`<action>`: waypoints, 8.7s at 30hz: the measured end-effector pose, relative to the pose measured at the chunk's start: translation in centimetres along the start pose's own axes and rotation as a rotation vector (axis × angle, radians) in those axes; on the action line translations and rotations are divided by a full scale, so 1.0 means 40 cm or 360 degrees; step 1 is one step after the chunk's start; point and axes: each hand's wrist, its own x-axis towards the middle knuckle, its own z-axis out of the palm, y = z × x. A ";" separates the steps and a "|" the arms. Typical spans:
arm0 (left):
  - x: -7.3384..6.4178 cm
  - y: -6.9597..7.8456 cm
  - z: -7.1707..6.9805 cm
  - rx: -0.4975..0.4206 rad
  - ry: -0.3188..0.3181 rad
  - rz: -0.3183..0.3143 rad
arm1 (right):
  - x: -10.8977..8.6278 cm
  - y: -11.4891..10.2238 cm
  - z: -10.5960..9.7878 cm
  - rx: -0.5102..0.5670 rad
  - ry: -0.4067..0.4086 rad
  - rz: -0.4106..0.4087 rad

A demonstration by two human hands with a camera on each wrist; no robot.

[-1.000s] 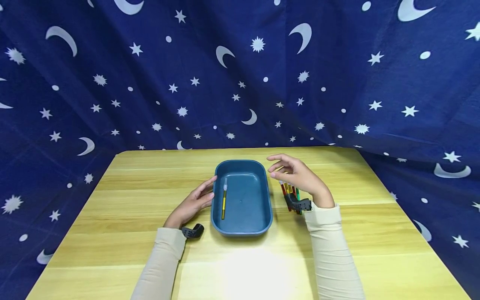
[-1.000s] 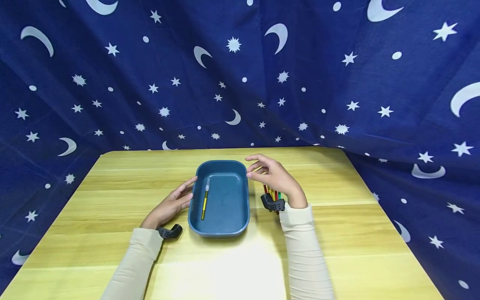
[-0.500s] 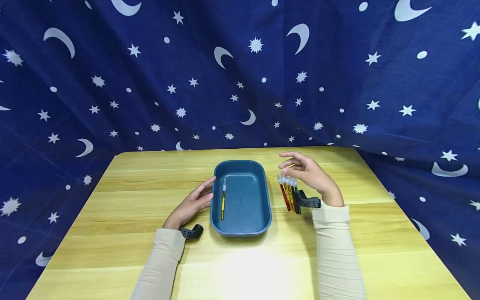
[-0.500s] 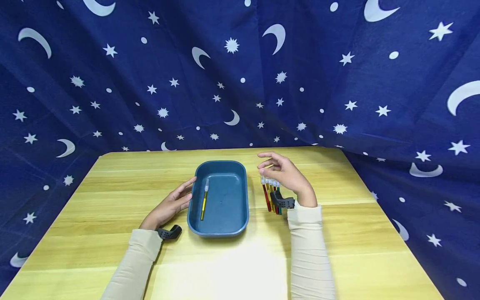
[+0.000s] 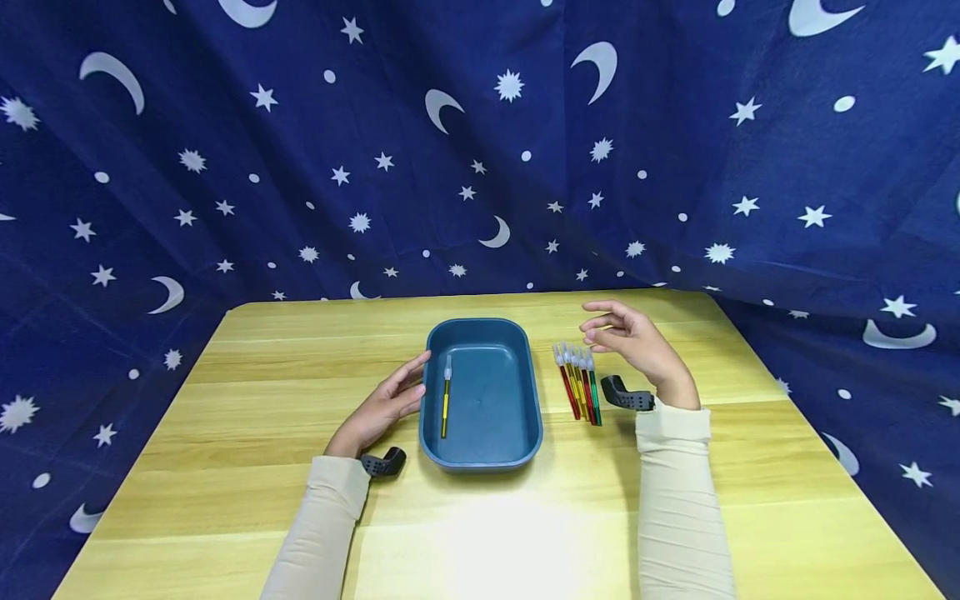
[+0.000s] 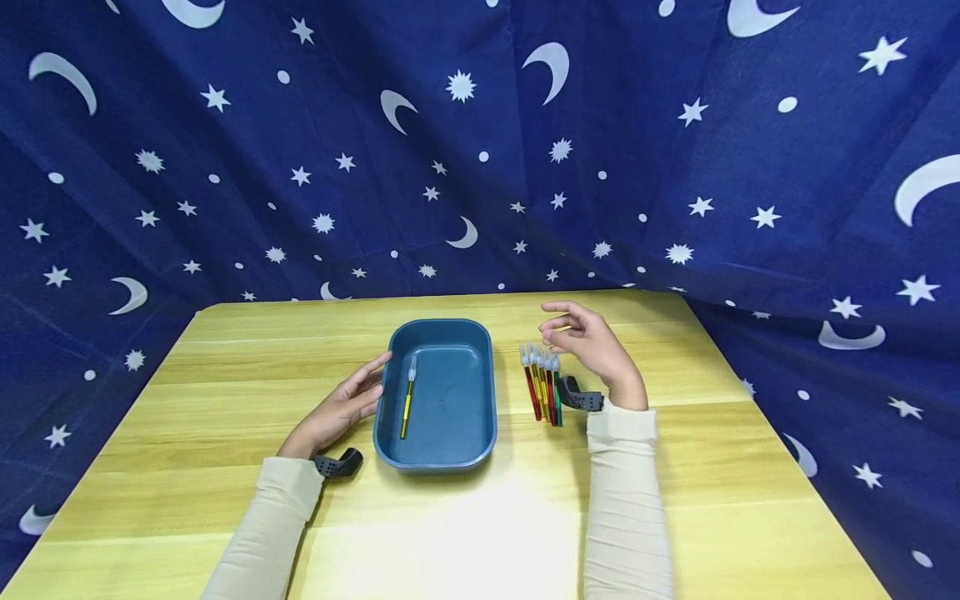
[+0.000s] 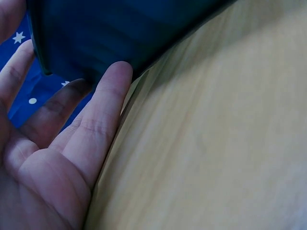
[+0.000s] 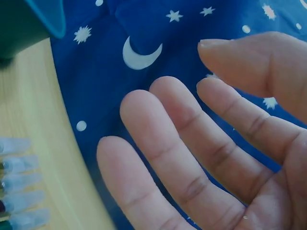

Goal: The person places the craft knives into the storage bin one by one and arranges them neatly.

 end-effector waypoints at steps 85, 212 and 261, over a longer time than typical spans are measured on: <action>0.002 0.005 0.003 -0.0010 -0.0001 -0.0013 | 0.030 0.182 0.023 -0.0420 0.0097 0.0566; 0.011 -0.003 -0.005 -0.0044 -0.0029 0.0027 | 0.109 -0.058 0.277 -0.0282 -0.0322 0.0098; 0.006 0.000 -0.008 -0.0070 -0.0035 0.0028 | 0.238 -0.054 0.449 -0.0108 -0.0492 0.0712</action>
